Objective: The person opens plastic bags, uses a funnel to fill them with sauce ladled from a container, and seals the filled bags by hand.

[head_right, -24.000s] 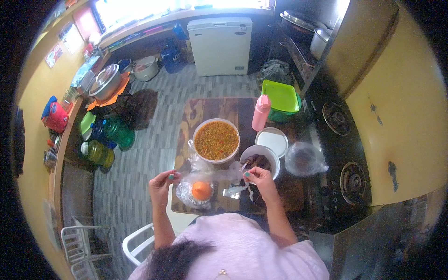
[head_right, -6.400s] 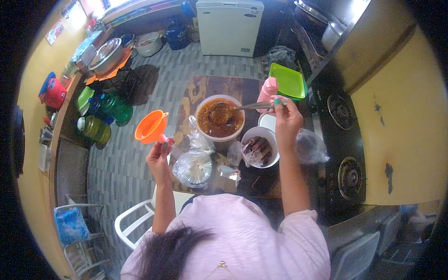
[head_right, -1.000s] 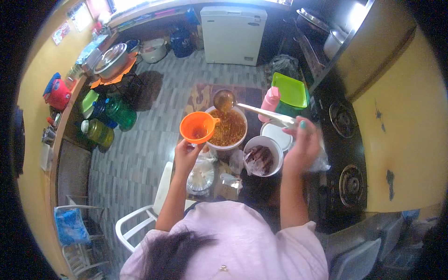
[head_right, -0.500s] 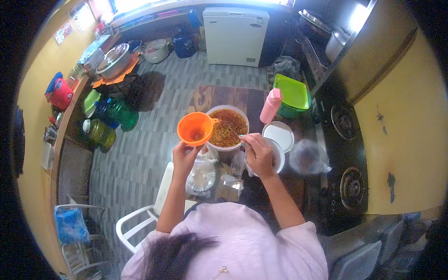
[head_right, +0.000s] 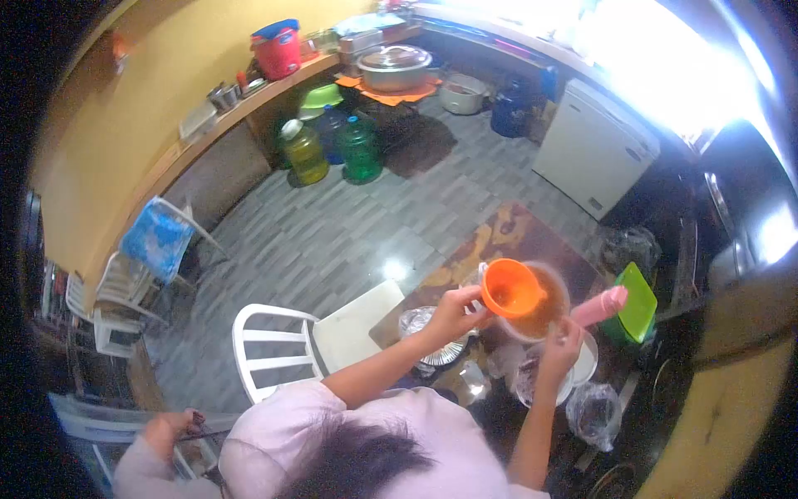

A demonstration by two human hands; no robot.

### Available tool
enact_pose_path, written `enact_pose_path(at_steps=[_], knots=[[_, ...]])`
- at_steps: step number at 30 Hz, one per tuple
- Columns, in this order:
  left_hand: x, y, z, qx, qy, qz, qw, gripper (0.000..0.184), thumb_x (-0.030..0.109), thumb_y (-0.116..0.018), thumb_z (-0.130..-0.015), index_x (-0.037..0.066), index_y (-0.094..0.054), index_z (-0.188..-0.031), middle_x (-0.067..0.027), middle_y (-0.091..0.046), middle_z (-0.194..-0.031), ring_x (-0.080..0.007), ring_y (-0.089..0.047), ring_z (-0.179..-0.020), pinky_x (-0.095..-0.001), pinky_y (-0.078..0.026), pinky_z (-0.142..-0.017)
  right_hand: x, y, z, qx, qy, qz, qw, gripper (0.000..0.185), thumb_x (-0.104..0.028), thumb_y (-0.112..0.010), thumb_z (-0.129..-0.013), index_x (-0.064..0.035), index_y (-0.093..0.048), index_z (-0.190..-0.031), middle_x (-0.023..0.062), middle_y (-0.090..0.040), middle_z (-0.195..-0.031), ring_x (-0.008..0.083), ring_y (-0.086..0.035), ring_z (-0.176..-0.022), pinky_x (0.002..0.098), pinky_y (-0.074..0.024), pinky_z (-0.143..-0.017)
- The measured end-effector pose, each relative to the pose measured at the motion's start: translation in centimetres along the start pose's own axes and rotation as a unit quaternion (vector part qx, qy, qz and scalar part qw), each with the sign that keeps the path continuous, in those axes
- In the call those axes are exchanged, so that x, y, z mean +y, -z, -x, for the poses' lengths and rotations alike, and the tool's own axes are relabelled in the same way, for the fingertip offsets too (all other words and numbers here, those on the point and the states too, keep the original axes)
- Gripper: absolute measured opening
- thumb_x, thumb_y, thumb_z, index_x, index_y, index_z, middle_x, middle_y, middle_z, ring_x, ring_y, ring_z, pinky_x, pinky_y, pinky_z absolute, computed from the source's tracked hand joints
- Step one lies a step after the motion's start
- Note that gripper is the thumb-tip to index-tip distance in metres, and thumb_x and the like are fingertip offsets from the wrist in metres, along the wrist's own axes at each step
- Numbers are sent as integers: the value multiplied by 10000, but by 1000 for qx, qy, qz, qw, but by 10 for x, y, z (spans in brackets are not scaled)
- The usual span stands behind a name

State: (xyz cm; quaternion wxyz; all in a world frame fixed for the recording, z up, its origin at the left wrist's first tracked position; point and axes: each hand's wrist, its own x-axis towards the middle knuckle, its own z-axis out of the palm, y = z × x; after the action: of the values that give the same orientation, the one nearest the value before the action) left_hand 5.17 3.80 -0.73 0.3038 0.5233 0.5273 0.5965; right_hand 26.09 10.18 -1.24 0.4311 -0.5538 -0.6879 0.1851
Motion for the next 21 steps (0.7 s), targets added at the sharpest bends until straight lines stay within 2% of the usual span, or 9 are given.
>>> enact_pose_path(at_steps=[7,11,12,14,17,18,19,20,21], knots=[[0,1,2,5,-2,-12,1000,270,68,-645,-723,71,-621,-992,-86,-632,-886,-163,-580,-726,-252,-458,-600,-29,13,20,-11,36,-1,999,190,28,-561,-739,-13,-560,-924,89,-493,-833,222,-490,-755,310,-406,-696],[-8,-6,3,0,-11,-1,1000,304,62,-668,-708,63,-618,-1007,-75,-639,-914,-135,-591,-760,-248,-470,-623,-43,25,14,13,92,-39,995,232,21,-525,-733,-20,-565,-958,99,-533,-919,236,-510,-874,322,-390,-819],[1,-7,2,19,-54,13,998,228,77,-646,-720,24,-621,-941,-107,-618,-826,-199,-590,-661,-276,-478,-582,-50,28,12,14,94,-60,994,248,5,-520,-731,-24,-567,-972,104,-547,-963,244,-514,-930,328,-377,-871],[3,-8,5,13,-5,2,1000,219,67,-635,-712,28,-621,-927,-112,-626,-863,-195,-596,-684,-276,-475,-602,-56,38,8,-36,111,-92,989,359,-60,-508,-735,-34,-525,-1093,118,-528,-1129,266,-465,-1101,355,-320,-969],[-4,-6,5,7,-51,-48,998,138,62,-647,-695,3,-632,-819,-98,-615,-703,-164,-580,-652,-305,-441,-588,-74,49,2,-21,177,-146,973,563,-451,-407,-879,-44,-392,-1268,153,-383,-1320,303,-341,-1240,397,-235,-1030],[-17,-6,2,-4,-63,-51,997,146,63,-660,-690,-3,-630,-817,-104,-614,-701,-161,-571,-638,-299,-435,-584,-82,52,1,11,186,-166,968,645,-504,-395,-867,-37,-340,-1309,172,-327,-1356,316,-273,-1281,416,-191,-1047],[-27,0,7,-33,-8,-75,997,127,30,-649,-742,-12,-628,-860,-41,-638,-849,-108,-578,-803,-263,-453,-727,-89,61,1,40,227,-143,962,728,-554,-396,-847,-43,-272,-1350,169,-263,-1393,308,-200,-1313,422,-140,-1060],[-12,-4,6,-5,32,23,999,97,30,-641,-755,-16,-623,-838,-46,-629,-850,-113,-571,-783,-263,-453,-725,-89,60,4,47,218,-143,964,783,-545,-376,-861,15,-170,-1369,173,-138,-1435,285,-127,-1334,393,-138,-1069],[-11,-6,2,-18,-5,26,999,73,22,-622,-766,-22,-620,-824,-49,-625,-844,-110,-563,-765,-259,-451,-730,-86,55,15,81,212,-92,970,802,-535,-430,-845,20,-176,-1365,186,-141,-1431,304,-122,-1332,406,-121,-1069]])
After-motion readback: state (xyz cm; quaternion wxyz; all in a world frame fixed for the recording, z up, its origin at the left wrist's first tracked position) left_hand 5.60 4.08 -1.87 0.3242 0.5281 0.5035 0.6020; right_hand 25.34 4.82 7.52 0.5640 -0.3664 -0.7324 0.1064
